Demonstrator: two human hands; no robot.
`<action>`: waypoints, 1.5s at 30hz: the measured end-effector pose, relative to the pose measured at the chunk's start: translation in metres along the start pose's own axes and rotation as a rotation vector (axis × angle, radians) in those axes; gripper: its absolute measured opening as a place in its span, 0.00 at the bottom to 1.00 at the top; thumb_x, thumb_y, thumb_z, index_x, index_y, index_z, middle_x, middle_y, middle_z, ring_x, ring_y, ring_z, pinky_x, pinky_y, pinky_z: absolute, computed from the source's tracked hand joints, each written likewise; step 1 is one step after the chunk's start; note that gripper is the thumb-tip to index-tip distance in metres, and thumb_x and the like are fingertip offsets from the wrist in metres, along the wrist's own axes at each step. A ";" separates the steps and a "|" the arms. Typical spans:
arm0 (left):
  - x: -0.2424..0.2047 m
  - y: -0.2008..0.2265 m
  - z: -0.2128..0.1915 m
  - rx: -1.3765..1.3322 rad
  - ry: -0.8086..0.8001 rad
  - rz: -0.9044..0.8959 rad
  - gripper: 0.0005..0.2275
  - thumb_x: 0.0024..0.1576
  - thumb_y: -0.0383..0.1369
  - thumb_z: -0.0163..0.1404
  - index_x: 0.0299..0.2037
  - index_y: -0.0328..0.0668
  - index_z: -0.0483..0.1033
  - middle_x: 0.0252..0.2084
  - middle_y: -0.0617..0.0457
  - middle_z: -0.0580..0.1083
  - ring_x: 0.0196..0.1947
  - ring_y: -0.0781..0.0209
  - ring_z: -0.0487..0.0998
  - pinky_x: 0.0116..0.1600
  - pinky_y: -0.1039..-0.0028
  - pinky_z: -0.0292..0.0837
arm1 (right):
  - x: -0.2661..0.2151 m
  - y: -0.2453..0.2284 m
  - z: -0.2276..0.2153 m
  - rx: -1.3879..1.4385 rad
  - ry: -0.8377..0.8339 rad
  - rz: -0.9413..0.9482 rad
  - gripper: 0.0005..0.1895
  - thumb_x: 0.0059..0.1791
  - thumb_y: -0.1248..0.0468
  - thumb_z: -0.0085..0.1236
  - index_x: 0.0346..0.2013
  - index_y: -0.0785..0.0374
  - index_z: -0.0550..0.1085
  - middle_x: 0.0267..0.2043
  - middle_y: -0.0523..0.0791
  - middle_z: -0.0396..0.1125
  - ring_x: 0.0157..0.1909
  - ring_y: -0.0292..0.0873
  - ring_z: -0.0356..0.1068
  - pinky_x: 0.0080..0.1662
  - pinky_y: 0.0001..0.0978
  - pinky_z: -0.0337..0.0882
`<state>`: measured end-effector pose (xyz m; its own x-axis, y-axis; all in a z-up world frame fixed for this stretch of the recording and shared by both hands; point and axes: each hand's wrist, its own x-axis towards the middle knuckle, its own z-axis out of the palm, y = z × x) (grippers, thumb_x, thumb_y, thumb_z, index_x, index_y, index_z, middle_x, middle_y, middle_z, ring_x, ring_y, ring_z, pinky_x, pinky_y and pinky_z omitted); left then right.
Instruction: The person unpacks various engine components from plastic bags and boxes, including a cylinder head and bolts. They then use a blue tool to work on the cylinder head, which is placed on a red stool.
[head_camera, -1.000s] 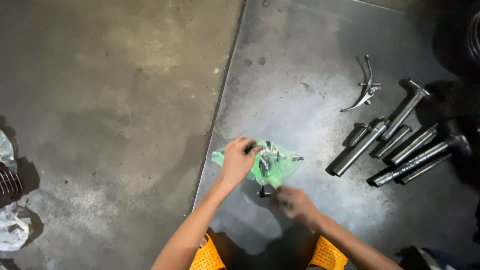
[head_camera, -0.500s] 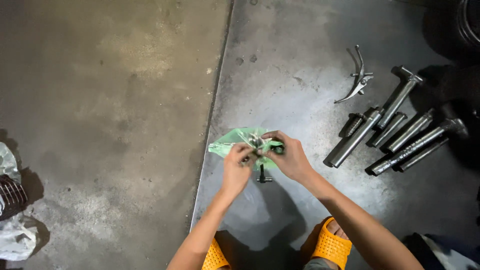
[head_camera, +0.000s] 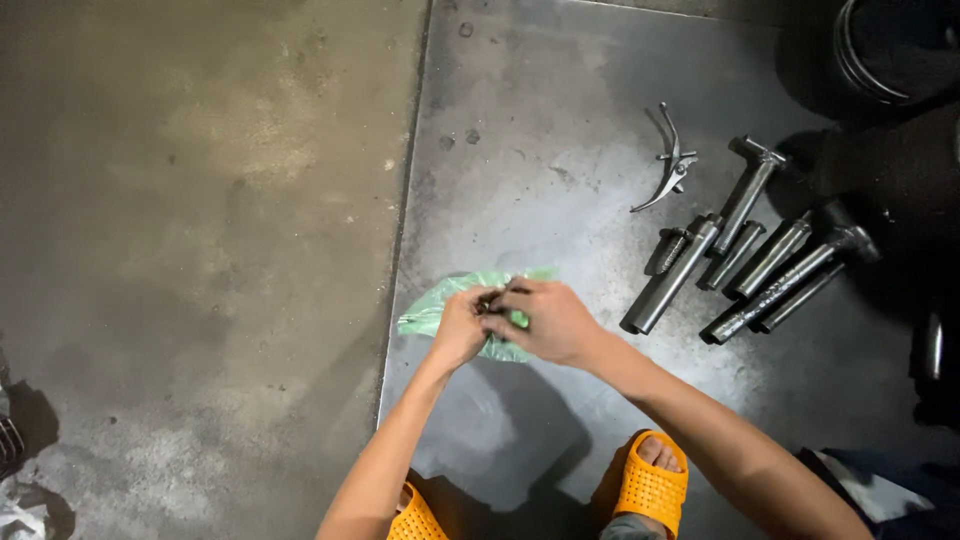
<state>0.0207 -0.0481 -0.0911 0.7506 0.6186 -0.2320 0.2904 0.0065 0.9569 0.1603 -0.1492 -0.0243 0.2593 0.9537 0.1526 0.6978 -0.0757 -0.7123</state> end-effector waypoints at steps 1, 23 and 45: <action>-0.001 -0.006 -0.002 0.009 -0.019 -0.157 0.12 0.54 0.24 0.53 0.46 0.38 0.83 0.38 0.41 0.81 0.37 0.45 0.83 0.44 0.59 0.77 | -0.001 -0.006 0.002 -0.029 -0.178 0.062 0.08 0.50 0.56 0.62 0.37 0.56 0.78 0.35 0.45 0.73 0.32 0.49 0.76 0.38 0.40 0.78; -0.029 -0.077 0.024 0.132 -0.055 -0.092 0.18 0.50 0.35 0.61 0.16 0.28 0.72 0.13 0.46 0.66 0.15 0.52 0.66 0.27 0.67 0.64 | 0.045 -0.066 0.034 0.798 0.033 0.565 0.13 0.52 0.54 0.57 0.34 0.61 0.77 0.29 0.47 0.72 0.37 0.40 0.69 0.45 0.34 0.70; -0.003 -0.009 0.002 0.120 -0.040 -0.303 0.33 0.56 0.57 0.54 0.06 0.43 0.61 0.06 0.47 0.61 0.13 0.54 0.62 0.28 0.70 0.62 | -0.053 0.002 0.032 -0.339 -0.217 0.373 0.09 0.50 0.54 0.56 0.34 0.55 0.74 0.28 0.44 0.71 0.30 0.52 0.76 0.31 0.44 0.75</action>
<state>0.0164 -0.0516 -0.0992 0.6411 0.5716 -0.5122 0.5703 0.0917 0.8163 0.1260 -0.1909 -0.0557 0.4116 0.8796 -0.2385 0.7701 -0.4756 -0.4252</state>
